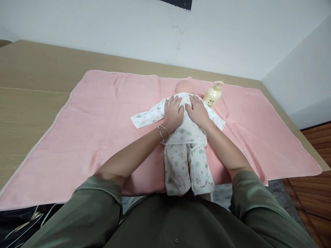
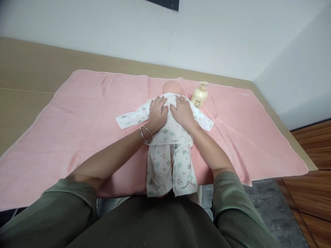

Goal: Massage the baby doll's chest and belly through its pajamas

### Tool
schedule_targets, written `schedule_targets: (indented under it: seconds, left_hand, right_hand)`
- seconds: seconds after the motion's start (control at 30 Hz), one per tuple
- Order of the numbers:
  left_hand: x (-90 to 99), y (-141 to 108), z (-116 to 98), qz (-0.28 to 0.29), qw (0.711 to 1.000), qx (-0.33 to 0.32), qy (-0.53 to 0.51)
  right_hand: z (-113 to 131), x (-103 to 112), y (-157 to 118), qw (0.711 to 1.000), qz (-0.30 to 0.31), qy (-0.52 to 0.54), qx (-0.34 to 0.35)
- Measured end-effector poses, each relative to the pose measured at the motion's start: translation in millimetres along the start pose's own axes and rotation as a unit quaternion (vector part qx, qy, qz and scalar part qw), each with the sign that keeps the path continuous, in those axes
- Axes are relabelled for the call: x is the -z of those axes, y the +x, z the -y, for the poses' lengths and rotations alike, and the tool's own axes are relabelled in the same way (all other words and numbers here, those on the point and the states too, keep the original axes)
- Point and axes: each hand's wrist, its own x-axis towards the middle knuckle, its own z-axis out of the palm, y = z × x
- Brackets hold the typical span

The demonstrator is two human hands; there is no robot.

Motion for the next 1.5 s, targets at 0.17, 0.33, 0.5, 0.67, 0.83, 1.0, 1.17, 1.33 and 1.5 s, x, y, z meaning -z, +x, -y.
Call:
schedule_targets:
  seconds: [0.17, 0.33, 0.5, 0.67, 0.83, 1.0, 1.17, 1.33, 1.5]
  left_hand:
    - [7.4, 5.9, -1.7, 0.034, 0.999, -0.007, 0.027]
    - [11.2, 2.9, -12.1, 0.067, 0.995, -0.008, 0.074]
    - [9.2, -6.4, -23.1, 0.061, 0.991, -0.036, 0.117]
    - [14.7, 4.3, -13.4, 0.089, 0.990, -0.030, 0.102]
    - [14.7, 8.8, -8.5, 0.091, 0.991, -0.023, 0.091]
    - [11.6, -5.7, -22.2, 0.063, 0.989, -0.043, 0.125]
    - [10.4, -3.0, -15.8, 0.048, 0.990, -0.068, 0.117]
    - [8.4, 9.1, 0.8, 0.072, 0.992, -0.047, 0.092]
    - [7.8, -1.8, -11.5, 0.053, 0.990, -0.061, 0.118]
  right_hand:
    - [20.3, -1.5, -20.2, 0.997, -0.004, -0.080, 0.007]
    - [6.9, 3.2, -8.1, 0.999, 0.017, -0.024, 0.027]
    - [-12.5, 2.9, 8.4, 0.999, -0.005, 0.029, 0.032]
    - [9.0, 6.2, -9.7, 0.998, -0.010, -0.060, 0.030]
    - [22.3, 13.5, -22.8, 0.995, 0.004, -0.088, 0.040]
    - [2.1, 9.6, -4.2, 0.998, 0.007, -0.022, 0.051]
    - [-4.8, 2.8, 3.2, 0.999, 0.007, -0.019, 0.034]
    - [14.7, 11.1, -15.5, 0.995, 0.006, -0.092, 0.045]
    - [9.1, 16.1, -9.2, 0.998, 0.012, -0.056, 0.027]
